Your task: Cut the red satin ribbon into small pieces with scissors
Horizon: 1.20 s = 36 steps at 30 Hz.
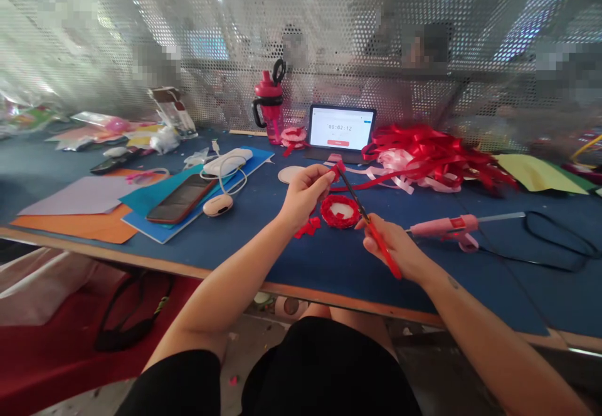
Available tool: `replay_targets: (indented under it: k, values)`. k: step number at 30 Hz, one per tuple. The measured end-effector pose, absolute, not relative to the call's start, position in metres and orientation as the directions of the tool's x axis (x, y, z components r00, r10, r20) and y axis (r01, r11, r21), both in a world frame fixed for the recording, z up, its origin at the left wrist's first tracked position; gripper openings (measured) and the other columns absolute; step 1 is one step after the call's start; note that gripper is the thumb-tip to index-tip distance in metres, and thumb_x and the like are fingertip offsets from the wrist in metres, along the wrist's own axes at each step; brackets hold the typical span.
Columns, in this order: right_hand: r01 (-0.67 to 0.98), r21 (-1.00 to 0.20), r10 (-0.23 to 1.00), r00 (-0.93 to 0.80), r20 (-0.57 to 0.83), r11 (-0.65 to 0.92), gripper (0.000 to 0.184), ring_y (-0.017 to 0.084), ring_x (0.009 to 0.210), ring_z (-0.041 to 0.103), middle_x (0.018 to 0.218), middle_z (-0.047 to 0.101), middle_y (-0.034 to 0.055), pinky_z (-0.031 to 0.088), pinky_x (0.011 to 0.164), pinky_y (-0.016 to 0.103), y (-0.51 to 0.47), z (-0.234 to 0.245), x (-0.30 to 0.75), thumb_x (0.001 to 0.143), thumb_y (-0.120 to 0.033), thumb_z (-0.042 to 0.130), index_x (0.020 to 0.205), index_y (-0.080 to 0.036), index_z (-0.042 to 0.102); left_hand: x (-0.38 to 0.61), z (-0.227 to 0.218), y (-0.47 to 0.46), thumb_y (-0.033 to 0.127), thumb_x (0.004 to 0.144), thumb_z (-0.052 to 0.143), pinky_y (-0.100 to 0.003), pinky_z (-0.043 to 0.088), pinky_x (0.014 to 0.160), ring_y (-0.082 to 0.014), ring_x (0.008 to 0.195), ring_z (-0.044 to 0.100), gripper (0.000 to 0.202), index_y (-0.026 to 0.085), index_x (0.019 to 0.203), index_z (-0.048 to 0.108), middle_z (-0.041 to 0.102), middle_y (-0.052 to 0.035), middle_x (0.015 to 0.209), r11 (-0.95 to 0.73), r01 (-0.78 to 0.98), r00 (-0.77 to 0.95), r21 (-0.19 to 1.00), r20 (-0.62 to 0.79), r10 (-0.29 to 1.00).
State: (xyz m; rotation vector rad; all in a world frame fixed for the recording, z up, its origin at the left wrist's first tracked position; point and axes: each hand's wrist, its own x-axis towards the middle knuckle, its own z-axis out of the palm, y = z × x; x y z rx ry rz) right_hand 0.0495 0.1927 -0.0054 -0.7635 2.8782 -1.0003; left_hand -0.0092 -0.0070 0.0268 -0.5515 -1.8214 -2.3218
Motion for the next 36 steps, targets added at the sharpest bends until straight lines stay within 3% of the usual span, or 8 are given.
replay_targets:
  k: [7, 12, 18, 23, 31, 36]
  values:
    - [-0.462, -0.602, -0.437, -0.877, 0.2, 0.651, 0.05, 0.015, 0.051, 0.046, 0.062, 0.052, 0.0002, 0.031, 0.053, 0.026, 0.195, -0.012, 0.047, 0.09, -0.064, 0.029, 0.095, -0.02, 0.053, -0.009, 0.026, -0.009, 0.033, 0.076, 0.064, -0.017, 0.024, 0.035, -0.0023, 0.038, 0.035, 0.02, 0.017, 0.07, 0.055, 0.044, 0.0064, 0.048, -0.273, 0.388, -0.914, 0.88, 0.406, 0.01]
    - [-0.44, -0.599, -0.424, -0.888, 0.179, 0.669, 0.055, 0.014, 0.044, 0.042, 0.054, 0.047, -0.0019, 0.028, 0.048, 0.024, 0.194, -0.008, 0.048, 0.088, -0.067, 0.029, 0.091, -0.02, 0.055, -0.006, 0.023, -0.009, 0.035, 0.078, 0.062, -0.016, 0.038, 0.036, -0.0049, 0.038, 0.049, 0.021, 0.017, 0.073, 0.052, 0.056, 0.0041, 0.054, -0.293, 0.367, -0.895, 0.883, 0.421, 0.149]
    - [-0.456, -0.595, -0.435, -0.88, 0.191, 0.662, 0.056, 0.014, 0.044, 0.045, 0.05, 0.046, -0.002, 0.029, 0.049, 0.024, 0.193, -0.005, 0.05, 0.087, -0.068, 0.029, 0.086, -0.02, 0.057, -0.006, 0.02, -0.005, 0.028, 0.078, 0.057, -0.015, 0.041, 0.038, -0.0063, 0.039, 0.055, 0.017, 0.017, 0.07, 0.048, 0.059, 0.0038, 0.054, -0.288, 0.288, -0.899, 0.913, 0.362, 0.247]
    - [-0.429, -0.679, -0.432, -0.884, 0.179, 0.596, 0.05, 0.014, 0.047, 0.05, 0.051, 0.049, -0.0015, 0.034, 0.049, 0.023, 0.191, -0.003, 0.054, 0.088, -0.064, 0.036, 0.084, -0.019, 0.057, -0.004, 0.018, -0.003, 0.029, 0.079, 0.056, -0.017, 0.046, 0.042, -0.0092, 0.046, 0.061, 0.017, 0.016, 0.072, 0.048, 0.064, 0.0008, 0.059, -0.267, 0.269, -0.884, 0.925, 0.348, 0.314]
    - [-0.362, -0.844, -0.464, -0.872, 0.156, 0.397, 0.054, 0.012, 0.045, 0.047, 0.05, 0.047, -0.0023, 0.037, 0.046, 0.023, 0.192, -0.01, 0.053, 0.089, -0.067, 0.034, 0.079, -0.018, 0.054, -0.003, 0.017, -0.002, 0.027, 0.076, 0.056, -0.017, 0.05, 0.047, -0.0095, 0.052, 0.064, 0.015, 0.017, 0.07, 0.046, 0.064, 0.001, 0.062, -0.271, 0.252, -0.896, 0.929, 0.329, 0.297]
    - [-0.217, -0.928, -0.443, -0.894, 0.065, 0.302, 0.051, 0.01, 0.038, 0.041, 0.046, 0.04, -0.0056, 0.038, 0.041, 0.023, 0.19, -0.015, 0.052, 0.085, -0.067, 0.043, 0.079, -0.018, 0.054, -0.003, 0.018, -0.001, 0.027, 0.076, 0.055, -0.018, 0.05, 0.048, -0.0089, 0.051, 0.063, 0.017, 0.017, 0.069, 0.043, 0.061, 0.0029, 0.06, -0.254, 0.249, -0.904, 0.935, 0.318, 0.286]
